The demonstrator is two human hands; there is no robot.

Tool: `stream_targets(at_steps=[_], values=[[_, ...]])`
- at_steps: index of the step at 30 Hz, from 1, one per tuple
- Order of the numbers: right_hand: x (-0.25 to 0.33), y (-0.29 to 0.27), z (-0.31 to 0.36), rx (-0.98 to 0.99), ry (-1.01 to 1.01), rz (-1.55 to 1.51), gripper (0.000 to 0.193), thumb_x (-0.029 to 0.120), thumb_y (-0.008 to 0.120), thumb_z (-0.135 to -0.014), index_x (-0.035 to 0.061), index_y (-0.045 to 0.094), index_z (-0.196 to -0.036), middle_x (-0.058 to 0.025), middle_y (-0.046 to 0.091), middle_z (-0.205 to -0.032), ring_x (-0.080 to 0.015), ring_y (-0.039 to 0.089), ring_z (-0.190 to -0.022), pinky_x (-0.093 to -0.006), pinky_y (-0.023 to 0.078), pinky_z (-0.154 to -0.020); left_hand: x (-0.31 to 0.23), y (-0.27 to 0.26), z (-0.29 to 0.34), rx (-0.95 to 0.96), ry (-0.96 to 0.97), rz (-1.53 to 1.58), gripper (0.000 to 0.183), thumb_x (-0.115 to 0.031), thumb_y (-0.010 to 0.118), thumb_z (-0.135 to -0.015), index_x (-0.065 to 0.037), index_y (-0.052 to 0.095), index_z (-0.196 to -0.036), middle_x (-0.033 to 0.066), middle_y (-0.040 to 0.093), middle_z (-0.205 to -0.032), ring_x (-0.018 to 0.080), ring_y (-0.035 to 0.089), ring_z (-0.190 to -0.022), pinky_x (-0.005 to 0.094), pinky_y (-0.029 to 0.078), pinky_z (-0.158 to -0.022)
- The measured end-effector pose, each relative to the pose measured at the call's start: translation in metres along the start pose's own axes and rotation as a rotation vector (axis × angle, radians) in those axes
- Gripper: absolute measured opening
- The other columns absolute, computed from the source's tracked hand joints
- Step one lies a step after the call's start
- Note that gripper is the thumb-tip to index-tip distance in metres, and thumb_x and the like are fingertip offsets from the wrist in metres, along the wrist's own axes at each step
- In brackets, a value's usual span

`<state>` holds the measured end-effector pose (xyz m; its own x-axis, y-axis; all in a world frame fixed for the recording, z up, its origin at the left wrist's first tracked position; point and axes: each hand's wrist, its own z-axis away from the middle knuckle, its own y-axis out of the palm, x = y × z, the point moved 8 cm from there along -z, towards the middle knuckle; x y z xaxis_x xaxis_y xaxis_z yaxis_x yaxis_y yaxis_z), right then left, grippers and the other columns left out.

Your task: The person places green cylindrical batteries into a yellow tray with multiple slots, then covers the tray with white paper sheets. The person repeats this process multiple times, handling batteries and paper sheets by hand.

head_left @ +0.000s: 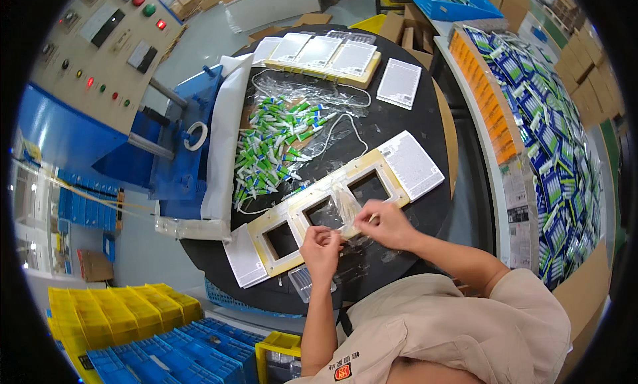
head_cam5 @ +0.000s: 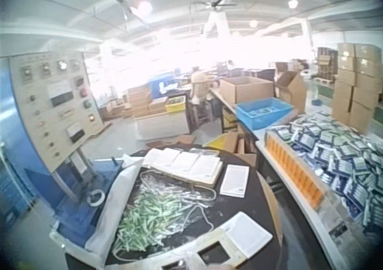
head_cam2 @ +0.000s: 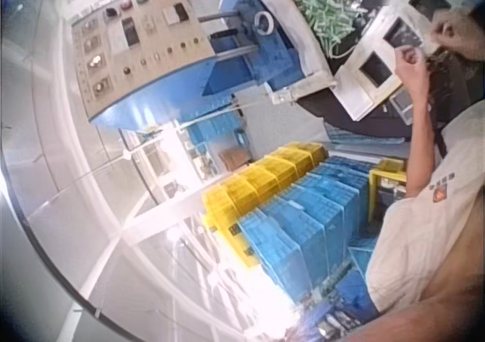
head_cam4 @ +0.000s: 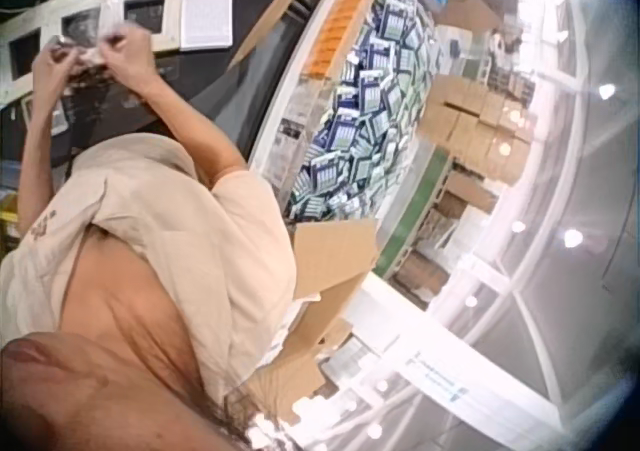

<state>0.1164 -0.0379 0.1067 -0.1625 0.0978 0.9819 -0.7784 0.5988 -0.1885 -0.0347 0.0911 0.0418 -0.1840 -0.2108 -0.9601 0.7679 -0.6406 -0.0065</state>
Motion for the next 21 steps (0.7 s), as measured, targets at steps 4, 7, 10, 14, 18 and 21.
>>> stream_targets(at_steps=[4,7,10,14,18,21], values=[[0.012,-0.036,-0.017,-0.091,-0.521,0.744,0.008,0.004,0.070,-0.081,0.0049,0.062,-0.082,-0.0076,0.057,-0.084,-0.0251,0.062,-0.085,-0.0377,0.052,-0.069,0.030,-0.027,-0.018,-0.271,-0.035,0.064,0.012,0.003,0.063,-0.092,0.006,0.054,-0.099,0.0211,0.073,-0.087,0.0253,0.074,-0.069,0.0316,0.062,-0.058],[-0.025,-0.023,-0.019,0.193,-0.617,1.084,0.006,0.008,0.067,-0.081,0.0069,0.062,-0.080,-0.0064,0.057,-0.085,-0.0246,0.061,-0.088,-0.0375,0.050,-0.078,0.051,-0.025,-0.019,-0.318,-0.116,0.119,0.021,-0.003,0.068,-0.093,0.005,0.049,-0.096,0.0226,0.072,-0.084,0.0282,0.074,-0.068,0.0344,0.063,-0.058],[-0.050,-0.020,-0.018,0.309,-0.602,1.145,0.007,0.012,0.067,-0.081,0.0080,0.062,-0.083,-0.0062,0.057,-0.087,-0.0248,0.060,-0.092,-0.0384,0.047,-0.085,0.051,-0.022,-0.006,-0.346,-0.146,0.048,0.033,-0.014,0.075,-0.093,0.001,0.046,-0.094,0.0192,0.069,-0.073,0.0256,0.072,-0.061,0.0340,0.059,-0.052],[-0.064,-0.016,-0.024,0.442,-0.544,1.066,0.012,0.017,0.067,-0.081,0.0077,0.062,-0.087,-0.0067,0.058,-0.090,-0.0255,0.058,-0.095,-0.0396,0.045,-0.088,0.007,-0.026,0.014,-0.445,0.058,-0.758,0.041,-0.028,0.081,-0.088,-0.001,0.050,-0.092,0.0151,0.066,-0.083,0.0258,0.067,-0.076,0.0386,0.049,-0.061],[-0.063,-0.012,-0.034,0.500,-0.546,1.070,0.014,0.021,0.067,-0.082,0.0074,0.063,-0.083,-0.0071,0.059,-0.089,-0.0259,0.059,-0.095,-0.0395,0.045,-0.089,-0.014,-0.005,0.007,-0.220,0.421,-1.274,0.044,-0.035,0.073,-0.092,-0.001,0.059,-0.118,0.0193,0.053,-0.141,0.0309,0.050,-0.132,0.0476,0.041,-0.104],[-0.059,-0.018,-0.043,0.520,-0.441,0.956,0.019,0.027,0.068,-0.082,0.0080,0.067,-0.084,-0.0078,0.062,-0.089,-0.0267,0.061,-0.096,-0.0400,0.046,-0.090,0.009,0.019,-0.017,0.131,0.513,-1.454,0.065,-0.039,0.059,-0.100,-0.003,0.044,-0.152,0.0208,0.031,-0.163,0.0368,0.026,-0.153,0.0525,0.019,-0.125]])
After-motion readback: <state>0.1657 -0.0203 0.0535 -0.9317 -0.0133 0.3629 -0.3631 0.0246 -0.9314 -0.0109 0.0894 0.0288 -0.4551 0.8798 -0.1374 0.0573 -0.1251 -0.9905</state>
